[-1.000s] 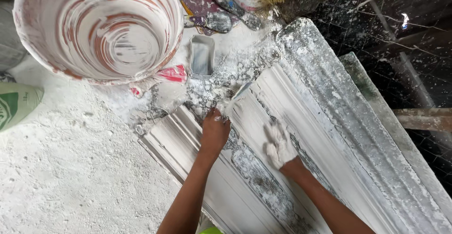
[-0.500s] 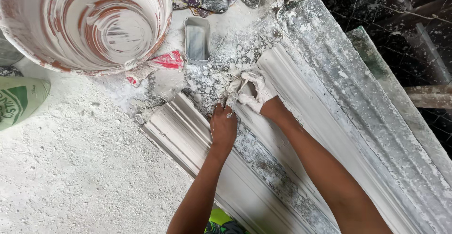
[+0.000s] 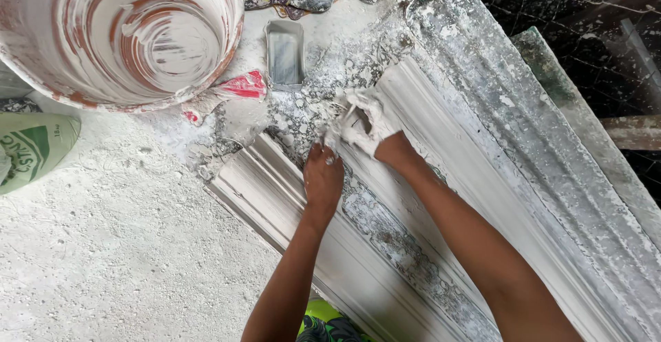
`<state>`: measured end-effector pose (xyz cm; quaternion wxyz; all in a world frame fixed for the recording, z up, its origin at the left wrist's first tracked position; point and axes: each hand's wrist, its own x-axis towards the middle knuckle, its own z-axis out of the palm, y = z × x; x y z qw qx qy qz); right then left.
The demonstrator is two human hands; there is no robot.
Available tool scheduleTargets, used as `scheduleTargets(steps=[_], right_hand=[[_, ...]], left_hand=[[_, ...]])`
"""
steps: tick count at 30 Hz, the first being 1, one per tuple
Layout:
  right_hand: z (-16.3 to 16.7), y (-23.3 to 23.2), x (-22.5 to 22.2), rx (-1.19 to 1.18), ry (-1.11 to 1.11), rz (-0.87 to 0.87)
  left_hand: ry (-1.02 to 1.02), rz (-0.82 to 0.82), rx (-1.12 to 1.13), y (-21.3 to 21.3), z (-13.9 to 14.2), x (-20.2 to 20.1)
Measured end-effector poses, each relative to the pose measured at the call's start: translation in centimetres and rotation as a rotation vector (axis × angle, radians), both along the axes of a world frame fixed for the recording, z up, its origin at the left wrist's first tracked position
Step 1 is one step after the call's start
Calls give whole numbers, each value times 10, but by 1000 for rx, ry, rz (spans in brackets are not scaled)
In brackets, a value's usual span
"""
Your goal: The person presses and smooths white plaster onto fluted decorative molding pieces laid on a work surface, working the material into the grooves by hand and with a small scraper, then walks to a tap and washes plaster off their hands using a bar of soap.
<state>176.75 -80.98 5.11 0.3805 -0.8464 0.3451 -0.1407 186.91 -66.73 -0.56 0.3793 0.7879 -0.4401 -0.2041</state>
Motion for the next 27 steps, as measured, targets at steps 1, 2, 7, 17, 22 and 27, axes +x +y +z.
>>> scheduleTargets(steps=[1, 2, 7, 17, 22, 27], right_hand=[[2, 5, -8, -54, -15, 1], [4, 11, -18, -102, -28, -1], [15, 40, -79, -77, -64, 1], [27, 102, -215, -139, 41, -9], [26, 140, -301, 96, 130, -131], [20, 178, -393, 71, 119, -155]], left_hand=[[25, -11, -20, 5, -1, -7], [14, -30, -19, 12, -1, -16], [22, -168, -12, 40, 4, -65], [14, -349, -71, 102, 5, -186], [18, -435, -167, 130, 7, -258], [-28, -482, -142, 165, 11, -347]])
